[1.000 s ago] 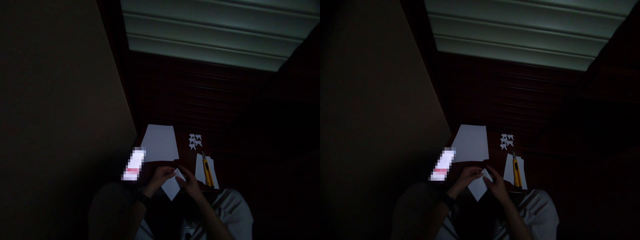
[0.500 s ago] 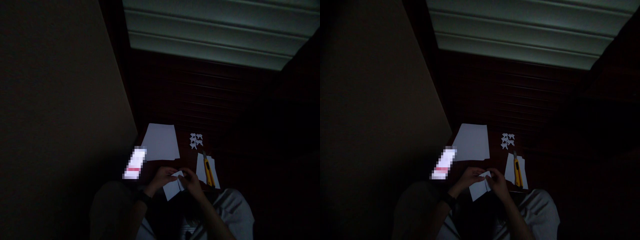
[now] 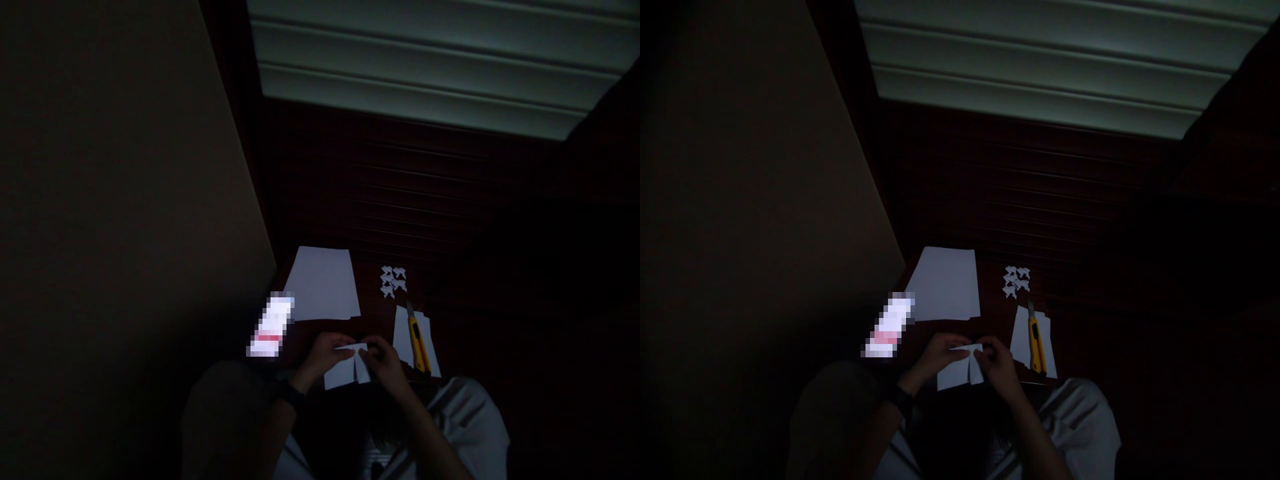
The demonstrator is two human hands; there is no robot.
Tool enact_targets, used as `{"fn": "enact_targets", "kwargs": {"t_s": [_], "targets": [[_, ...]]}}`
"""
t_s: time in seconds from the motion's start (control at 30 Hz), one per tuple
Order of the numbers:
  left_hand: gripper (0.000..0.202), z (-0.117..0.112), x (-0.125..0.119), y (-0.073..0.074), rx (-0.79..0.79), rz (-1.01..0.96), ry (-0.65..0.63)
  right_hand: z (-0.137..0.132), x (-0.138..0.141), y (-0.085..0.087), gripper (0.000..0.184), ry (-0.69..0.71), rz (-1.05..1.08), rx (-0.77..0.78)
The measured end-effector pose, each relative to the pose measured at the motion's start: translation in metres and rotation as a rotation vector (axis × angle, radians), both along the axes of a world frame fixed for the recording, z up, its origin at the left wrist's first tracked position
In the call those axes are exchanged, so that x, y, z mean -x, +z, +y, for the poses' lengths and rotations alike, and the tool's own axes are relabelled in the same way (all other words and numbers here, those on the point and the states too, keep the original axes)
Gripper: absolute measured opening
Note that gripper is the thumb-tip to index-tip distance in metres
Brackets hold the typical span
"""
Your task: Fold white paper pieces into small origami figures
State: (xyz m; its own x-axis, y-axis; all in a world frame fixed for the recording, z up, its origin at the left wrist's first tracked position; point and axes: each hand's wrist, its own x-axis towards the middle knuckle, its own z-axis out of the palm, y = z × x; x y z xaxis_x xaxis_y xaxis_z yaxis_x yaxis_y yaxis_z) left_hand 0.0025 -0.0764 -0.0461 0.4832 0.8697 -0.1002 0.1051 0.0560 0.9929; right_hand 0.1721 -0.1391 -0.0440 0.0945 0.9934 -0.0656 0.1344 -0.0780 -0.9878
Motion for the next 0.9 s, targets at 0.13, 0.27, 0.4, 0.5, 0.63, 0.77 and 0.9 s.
{"fn": "enact_targets", "kwargs": {"t_s": [0.13, 0.27, 0.4, 0.5, 0.63, 0.77, 0.9], "targets": [[0.03, -0.0006, -0.0001, 0.0009, 0.001, 0.012, -0.01, 0.0001, 0.0006, 0.0007, 0.032, -0.019, 0.006, -0.005], [0.031, -0.0011, 0.0006, 0.0019, -0.01, 0.026, -0.018, -0.0002, 0.0023, -0.0004, 0.032, -0.049, -0.031, -0.034], [0.029, -0.0011, 0.0009, 0.001, -0.041, 0.041, -0.044, -0.0004, 0.0037, 0.0002, 0.031, -0.048, -0.049, -0.037], [0.03, -0.0015, -0.0009, -0.0009, -0.043, 0.046, -0.02, -0.0003, 0.0038, 0.001, 0.03, -0.049, -0.061, -0.037], [0.03, -0.0025, -0.0037, -0.0027, -0.037, 0.071, 0.028, -0.0007, 0.0038, -0.0001, 0.031, -0.05, -0.053, -0.049], [0.029, -0.0035, -0.0039, -0.0037, -0.065, 0.038, 0.02, -0.0009, 0.0045, -0.0026, 0.033, -0.053, -0.037, -0.037], [0.03, -0.0034, -0.0033, -0.0055, -0.068, 0.039, 0.035, -0.0009, 0.0045, -0.0012, 0.037, -0.036, -0.017, -0.012]]}}
